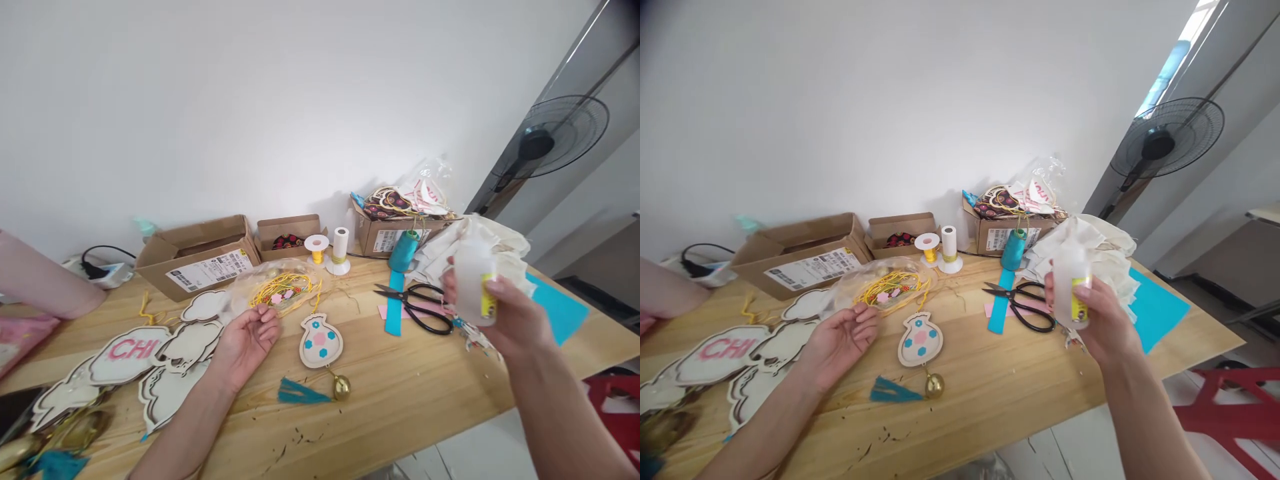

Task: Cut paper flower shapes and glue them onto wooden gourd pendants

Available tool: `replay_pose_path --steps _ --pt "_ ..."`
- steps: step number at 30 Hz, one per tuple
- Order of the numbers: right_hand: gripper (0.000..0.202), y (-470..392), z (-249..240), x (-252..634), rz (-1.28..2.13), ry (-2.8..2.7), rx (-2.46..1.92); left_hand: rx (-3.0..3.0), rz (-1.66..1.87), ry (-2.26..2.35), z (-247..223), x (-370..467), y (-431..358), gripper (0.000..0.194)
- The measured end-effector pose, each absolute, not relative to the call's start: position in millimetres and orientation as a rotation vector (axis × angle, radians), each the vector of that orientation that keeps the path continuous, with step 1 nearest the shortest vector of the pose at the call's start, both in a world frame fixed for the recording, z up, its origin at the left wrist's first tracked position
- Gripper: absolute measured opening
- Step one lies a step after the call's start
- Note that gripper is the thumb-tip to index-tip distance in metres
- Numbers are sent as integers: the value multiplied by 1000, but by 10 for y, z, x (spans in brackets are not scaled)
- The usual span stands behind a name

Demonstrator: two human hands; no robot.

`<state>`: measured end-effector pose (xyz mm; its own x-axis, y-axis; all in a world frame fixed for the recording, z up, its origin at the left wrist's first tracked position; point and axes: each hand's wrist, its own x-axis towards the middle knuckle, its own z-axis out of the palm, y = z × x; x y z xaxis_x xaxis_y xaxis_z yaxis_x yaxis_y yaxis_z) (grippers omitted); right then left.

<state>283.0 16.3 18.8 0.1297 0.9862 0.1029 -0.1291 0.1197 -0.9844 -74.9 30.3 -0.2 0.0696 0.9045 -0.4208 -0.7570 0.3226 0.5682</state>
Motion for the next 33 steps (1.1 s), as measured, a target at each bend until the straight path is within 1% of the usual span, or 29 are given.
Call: replay_pose_path --steps 6,8,10,12,15,18,20,22,25,29,33 --pt "29 -384 -42 2896 989 -777 -1172 315 1215 823 21 -716 239 20" --pt "25 -485 -134 2911 883 -717 -1233 352 1205 833 8 -703 229 20" --pt "25 -535 -195 2955 751 -683 -1308 380 1200 840 -10 -691 226 19" --pt "27 -552 -231 3027 690 -707 -1414 402 1190 840 -27 -686 227 18" --pt "29 -558 -247 3160 766 -840 -1623 428 1183 841 -38 -690 235 18" --pt "40 -586 -197 3270 868 -966 -1778 434 1197 850 -35 -705 242 18" --pt "48 -614 -123 3301 877 -1018 -1850 427 1203 851 -33 -713 241 17" --pt "50 -633 -43 3300 871 -1070 -1918 423 1200 845 -39 -713 235 16" --pt "47 -608 24 3285 876 -1191 -1997 420 1183 843 -55 -701 228 15" --pt "44 -497 -15 3329 884 -1342 -2063 421 1172 848 -64 -697 232 15" --pt "43 -453 -50 3371 985 -1245 -2086 436 1184 831 -70 -723 250 17"
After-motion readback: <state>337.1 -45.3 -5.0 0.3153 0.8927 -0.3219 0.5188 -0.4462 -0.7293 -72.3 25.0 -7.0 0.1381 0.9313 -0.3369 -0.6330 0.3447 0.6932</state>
